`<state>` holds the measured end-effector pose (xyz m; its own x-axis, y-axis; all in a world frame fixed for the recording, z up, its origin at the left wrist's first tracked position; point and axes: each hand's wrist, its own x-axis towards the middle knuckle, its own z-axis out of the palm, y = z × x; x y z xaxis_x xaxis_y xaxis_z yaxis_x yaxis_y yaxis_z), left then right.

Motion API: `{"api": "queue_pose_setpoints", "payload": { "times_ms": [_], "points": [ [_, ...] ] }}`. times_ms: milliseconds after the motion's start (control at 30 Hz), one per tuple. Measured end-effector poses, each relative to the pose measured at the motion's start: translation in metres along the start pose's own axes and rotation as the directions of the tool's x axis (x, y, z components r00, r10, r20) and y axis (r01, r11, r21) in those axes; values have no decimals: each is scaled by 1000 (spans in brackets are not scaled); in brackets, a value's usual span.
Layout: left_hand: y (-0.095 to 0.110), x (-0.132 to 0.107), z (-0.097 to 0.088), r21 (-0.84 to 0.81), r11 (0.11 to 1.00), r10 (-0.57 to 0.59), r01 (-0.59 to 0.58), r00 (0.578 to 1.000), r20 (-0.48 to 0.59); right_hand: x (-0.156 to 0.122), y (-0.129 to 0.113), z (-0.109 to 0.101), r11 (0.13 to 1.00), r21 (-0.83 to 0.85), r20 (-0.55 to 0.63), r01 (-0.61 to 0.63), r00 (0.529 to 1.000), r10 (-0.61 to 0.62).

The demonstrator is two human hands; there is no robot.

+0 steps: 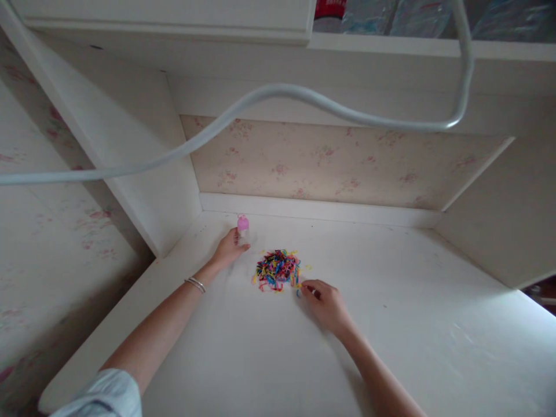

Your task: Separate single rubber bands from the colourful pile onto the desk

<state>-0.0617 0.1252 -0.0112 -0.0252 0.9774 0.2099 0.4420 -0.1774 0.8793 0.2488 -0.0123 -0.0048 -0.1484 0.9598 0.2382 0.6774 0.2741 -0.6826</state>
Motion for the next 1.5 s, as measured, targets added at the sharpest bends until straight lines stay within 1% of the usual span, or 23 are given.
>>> {"api": "queue_pose_setpoints", "payload": {
  "times_ms": [133, 200, 267, 367, 433, 500, 567, 600, 633, 667, 700, 767, 800, 867, 933, 1000, 1167, 1500],
  "points": [
    [0, -5, -1, -30, 999, -32, 33, 999, 18, -8, 1, 3, 998, -66, 17, 8, 1000, -7],
    [-1, -10, -6, -26, 998, -65, 65, 998, -12, -10, 1, 4, 997, -82, 14, 12, 1000, -11],
    [0, -17, -15, -13, 995, -98, 97, 993, -62, -11, 1, 3, 996, -89, -1, 15, 1000, -15],
    [5, -36, -30, 12, 993, -112, 115, 986, -125, -14, 3, 4, 995, -101, -16, 17, 1000, -19],
    [11, -55, -37, 30, 994, -104, 109, 985, -135, -16, 3, 5, 994, -113, -20, 8, 1000, -11],
    [20, -78, -37, 43, 994, -97, 101, 991, -88, -18, 1, 7, 990, -138, -25, -7, 1000, 3],
    [30, -101, -30, 65, 994, -91, 90, 996, 11, -21, -4, 9, 983, -185, -29, -16, 1000, 11],
    [35, -113, -24, 134, 990, -68, 54, 992, 107, -23, -8, 10, 975, -220, -27, -14, 1000, 9],
    [41, -123, -18, 224, 974, -34, -15, 977, 212, -24, -12, 12, 966, -258, -24, -7, 1000, 1],
    [46, -132, -11, 320, 942, 8, -103, 958, 286, -26, -16, 13, 955, -296, -21, 3, 1000, -10],
    [51, -139, -3, 352, 927, 20, -130, 954, 300, -28, -20, 14, 944, -330, -18, 14, 1000, -21],
    [61, -148, 10, 396, 907, 35, -146, 961, 274, -32, -26, 17, 924, -383, -22, 22, 999, -33],
    [65, -150, 16, 420, 895, 39, -149, 965, 260, -34, -29, 18, 917, -398, -29, 18, 999, -33],
    [71, -150, 25, 522, 841, 25, -141, 975, 223, -36, -30, 20, 914, -406, -50, -10, 999, -12],
    [75, -149, 30, 620, 775, -1, -121, 981, 192, -36, -29, 21, 919, -391, -72, -55, 997, 29],
    [76, -147, 34, 667, 738, -19, -105, 984, 177, -35, -28, 21, 925, -370, -83, -90, 995, 63],
    [72, -147, 37, 684, 721, -21, -111, 983, 181, -32, -24, 19, 934, -350, -53, -68, 997, 52],
    [66, -148, 30, 658, 740, 8, -139, 980, 198, -29, -19, 18, 960, -272, -37, -61, 998, 53]
  ]
}}
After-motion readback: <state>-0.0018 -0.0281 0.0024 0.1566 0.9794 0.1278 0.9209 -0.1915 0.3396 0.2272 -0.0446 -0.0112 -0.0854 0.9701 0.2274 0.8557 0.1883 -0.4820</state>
